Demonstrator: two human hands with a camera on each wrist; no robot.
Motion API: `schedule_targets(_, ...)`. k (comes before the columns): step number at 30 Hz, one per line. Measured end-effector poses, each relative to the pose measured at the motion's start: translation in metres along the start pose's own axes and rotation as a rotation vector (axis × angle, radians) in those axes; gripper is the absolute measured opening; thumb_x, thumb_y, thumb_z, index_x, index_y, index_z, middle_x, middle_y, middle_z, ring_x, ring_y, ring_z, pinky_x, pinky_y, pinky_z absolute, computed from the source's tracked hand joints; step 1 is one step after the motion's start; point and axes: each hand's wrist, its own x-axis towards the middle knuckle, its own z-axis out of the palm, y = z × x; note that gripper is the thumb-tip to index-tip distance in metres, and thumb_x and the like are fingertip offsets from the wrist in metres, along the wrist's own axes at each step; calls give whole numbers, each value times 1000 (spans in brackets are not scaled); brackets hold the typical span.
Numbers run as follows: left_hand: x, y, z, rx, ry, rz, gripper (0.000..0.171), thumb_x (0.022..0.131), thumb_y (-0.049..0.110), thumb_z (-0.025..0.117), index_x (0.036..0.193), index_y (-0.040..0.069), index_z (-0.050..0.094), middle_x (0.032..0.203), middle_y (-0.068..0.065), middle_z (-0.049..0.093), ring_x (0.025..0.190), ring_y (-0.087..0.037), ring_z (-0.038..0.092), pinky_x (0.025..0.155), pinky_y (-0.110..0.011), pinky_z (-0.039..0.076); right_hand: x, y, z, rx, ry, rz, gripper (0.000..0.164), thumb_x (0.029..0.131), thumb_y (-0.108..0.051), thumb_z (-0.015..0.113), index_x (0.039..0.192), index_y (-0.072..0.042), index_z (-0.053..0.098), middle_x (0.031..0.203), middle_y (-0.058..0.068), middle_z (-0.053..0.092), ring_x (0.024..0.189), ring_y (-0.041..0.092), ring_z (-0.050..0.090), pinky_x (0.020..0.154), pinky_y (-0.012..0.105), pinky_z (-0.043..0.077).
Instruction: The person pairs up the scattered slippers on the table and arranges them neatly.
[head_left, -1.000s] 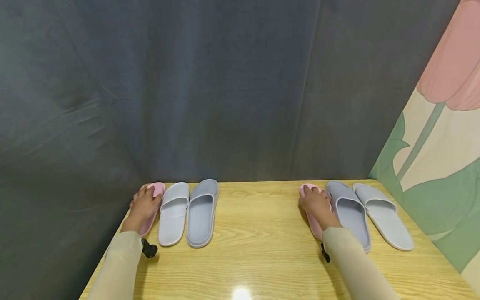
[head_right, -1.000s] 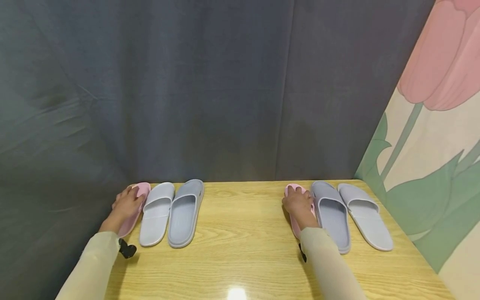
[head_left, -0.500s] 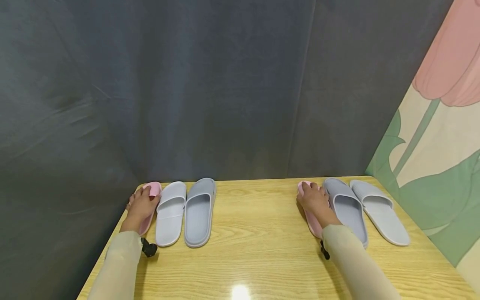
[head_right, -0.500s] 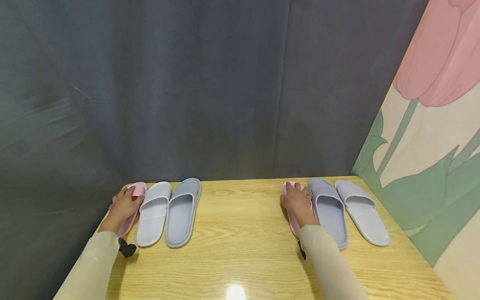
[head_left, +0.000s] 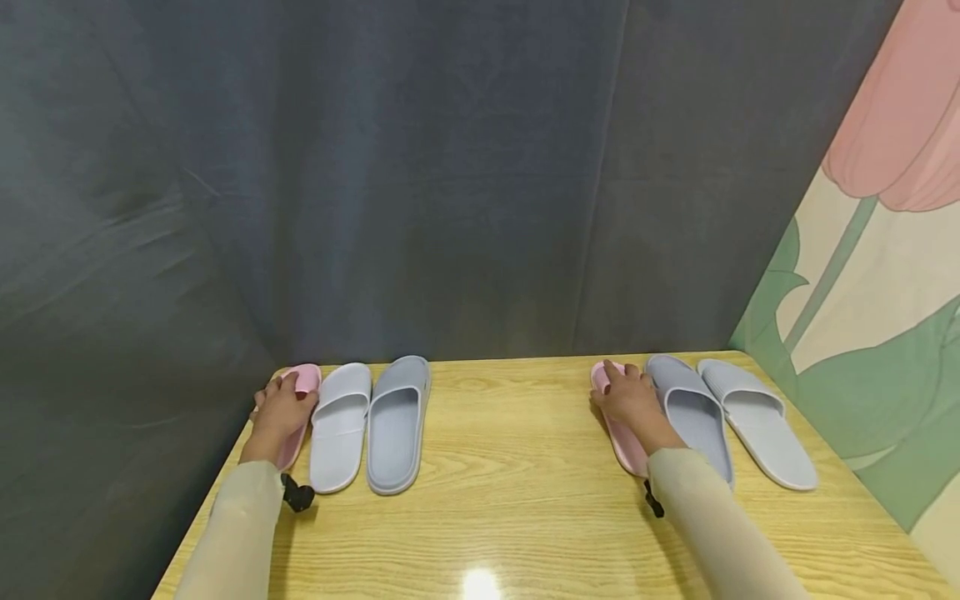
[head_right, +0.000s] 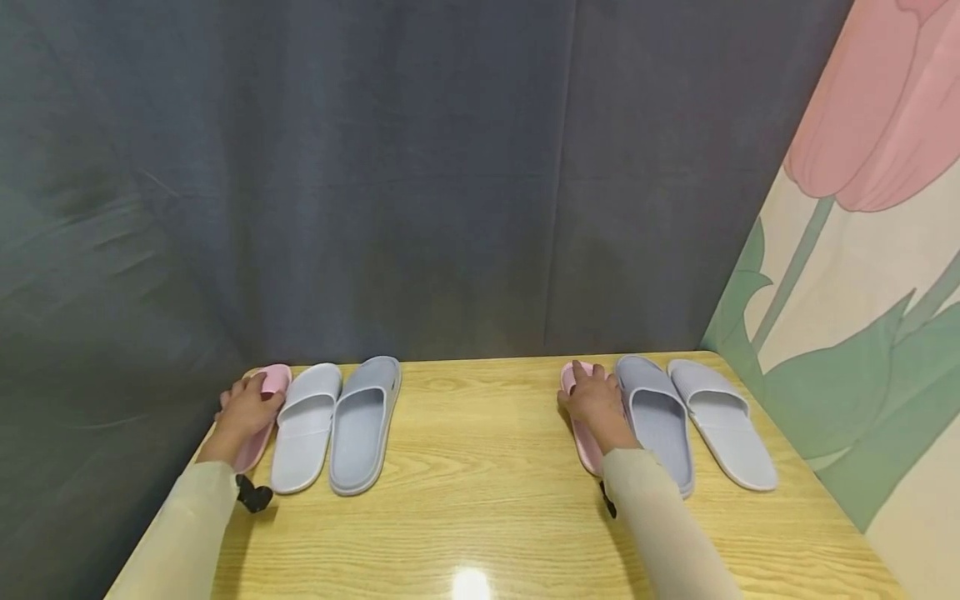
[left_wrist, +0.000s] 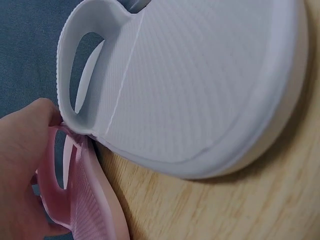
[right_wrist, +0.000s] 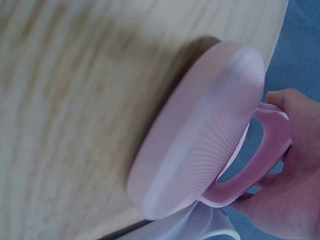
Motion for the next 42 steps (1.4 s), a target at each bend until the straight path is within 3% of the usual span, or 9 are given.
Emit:
schedule_targets(5, -2, -1, 1, 13, -9, -7, 71, 92, 43, 42, 146, 2, 19, 143, -34, 14, 126, -56, 13, 89, -74, 18, -1, 1, 0, 12, -4, 8, 75, 88, -38, 50, 147, -1, 21, 143, 33, 19, 122, 58, 23, 94, 64, 30)
schedule_targets(13, -2, -1, -5, 13, 47, 3, 68, 93, 43, 39, 145, 4, 21, 144, -34, 16, 126, -56, 15, 88, -72, 20, 2, 0, -3, -18, -43, 29, 75, 90, -42, 49, 148, -4, 21, 144, 32, 17, 120, 60, 23, 91, 66, 32)
schedule_targets(27, -13, 5, -10, 24, 65, 6, 68, 94, 44, 42, 146, 5, 22, 144, -33, 17, 126, -55, 16, 89, -70, 20, 4, 0, -4, -4, -66, 56, 80, 88, -49, 52, 149, -7, 20, 142, 33, 19, 120, 60, 23, 89, 68, 31)
schedule_targets(42, -23, 4, -14, 41, 137, 8, 65, 93, 42, 43, 144, 4, 26, 142, -33, 21, 124, -55, 19, 87, -70, 22, 5, -4, -3, 20, -71, 87, 76, 88, -41, 50, 148, -6, 19, 143, 33, 16, 118, 60, 21, 85, 72, 29)
